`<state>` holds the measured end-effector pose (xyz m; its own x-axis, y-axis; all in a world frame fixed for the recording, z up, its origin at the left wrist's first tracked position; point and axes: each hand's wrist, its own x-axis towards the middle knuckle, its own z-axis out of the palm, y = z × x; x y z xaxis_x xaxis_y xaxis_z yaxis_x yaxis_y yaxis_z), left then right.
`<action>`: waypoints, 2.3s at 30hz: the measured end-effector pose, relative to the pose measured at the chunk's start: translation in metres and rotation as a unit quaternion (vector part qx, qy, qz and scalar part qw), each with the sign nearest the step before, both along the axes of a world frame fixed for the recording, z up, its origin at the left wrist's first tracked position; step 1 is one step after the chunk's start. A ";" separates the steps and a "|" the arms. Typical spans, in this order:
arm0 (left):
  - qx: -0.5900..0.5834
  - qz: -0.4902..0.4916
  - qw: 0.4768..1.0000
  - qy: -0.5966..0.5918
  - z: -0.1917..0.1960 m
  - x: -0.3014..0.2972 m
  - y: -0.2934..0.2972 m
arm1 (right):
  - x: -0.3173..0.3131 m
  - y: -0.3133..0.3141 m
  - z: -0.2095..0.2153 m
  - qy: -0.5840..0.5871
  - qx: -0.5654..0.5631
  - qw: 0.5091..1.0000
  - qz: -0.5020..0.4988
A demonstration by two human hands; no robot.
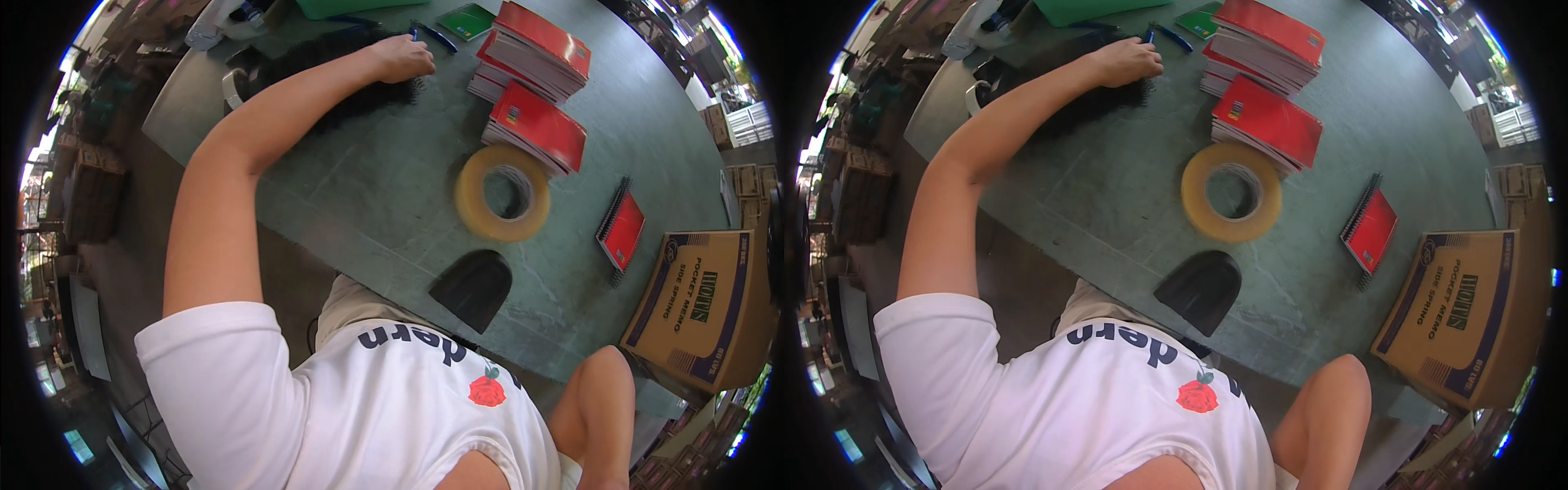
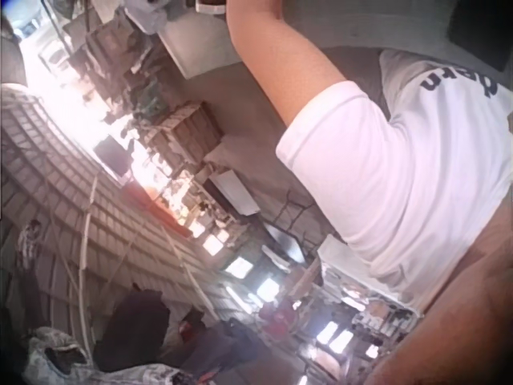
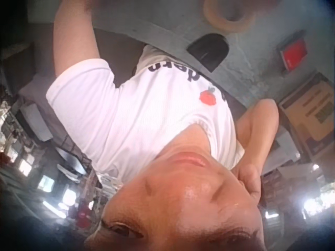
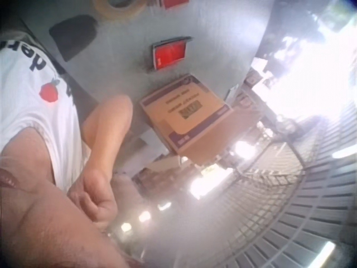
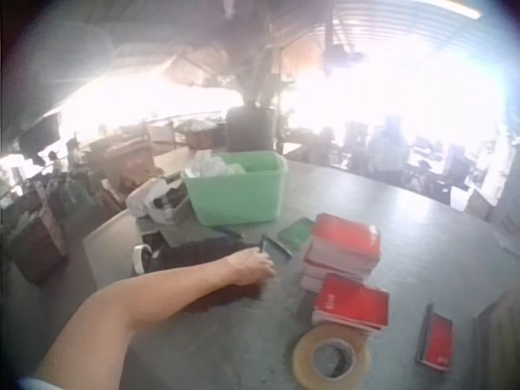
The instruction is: The person inserts a metal spiral coil into the punched holes of red notebooks and trims the excess wire using a pair of pliers.
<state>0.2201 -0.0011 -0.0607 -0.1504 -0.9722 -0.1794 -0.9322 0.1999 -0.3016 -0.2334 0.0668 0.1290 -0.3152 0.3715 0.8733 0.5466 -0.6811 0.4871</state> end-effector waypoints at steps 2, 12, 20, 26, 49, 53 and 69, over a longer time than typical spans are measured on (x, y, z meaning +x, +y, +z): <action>-0.060 -0.024 0.998 0.011 -0.004 0.007 0.009 | 0.004 0.000 0.001 0.068 -0.004 0.996 0.049; -0.471 -0.006 0.858 0.207 0.048 -0.066 0.052 | 0.104 -0.073 -0.070 0.253 0.227 0.922 -0.184; -0.376 0.093 0.821 0.418 0.031 -0.117 0.076 | 0.170 -0.133 -0.174 0.515 0.153 0.657 -0.529; -0.213 0.234 0.579 0.751 0.012 -0.155 0.066 | 0.146 -0.123 -0.144 0.452 0.451 0.691 -0.340; -0.166 0.105 0.556 0.808 0.018 -0.133 0.076 | 0.148 -0.124 -0.168 0.510 0.313 0.676 -0.430; -0.177 0.176 0.557 0.792 0.020 -0.142 0.074 | 0.146 -0.121 -0.163 0.536 0.330 0.650 -0.426; -0.319 0.168 0.729 0.582 0.025 -0.159 0.072 | 0.148 -0.120 -0.159 0.543 0.354 0.660 -0.380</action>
<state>0.0614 0.0705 -0.0356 0.4267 -0.8186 0.3845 -0.5942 0.0668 0.8016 -0.0850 -0.0534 -0.0303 0.6815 -0.5602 0.4709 -0.3193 -0.8066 -0.4975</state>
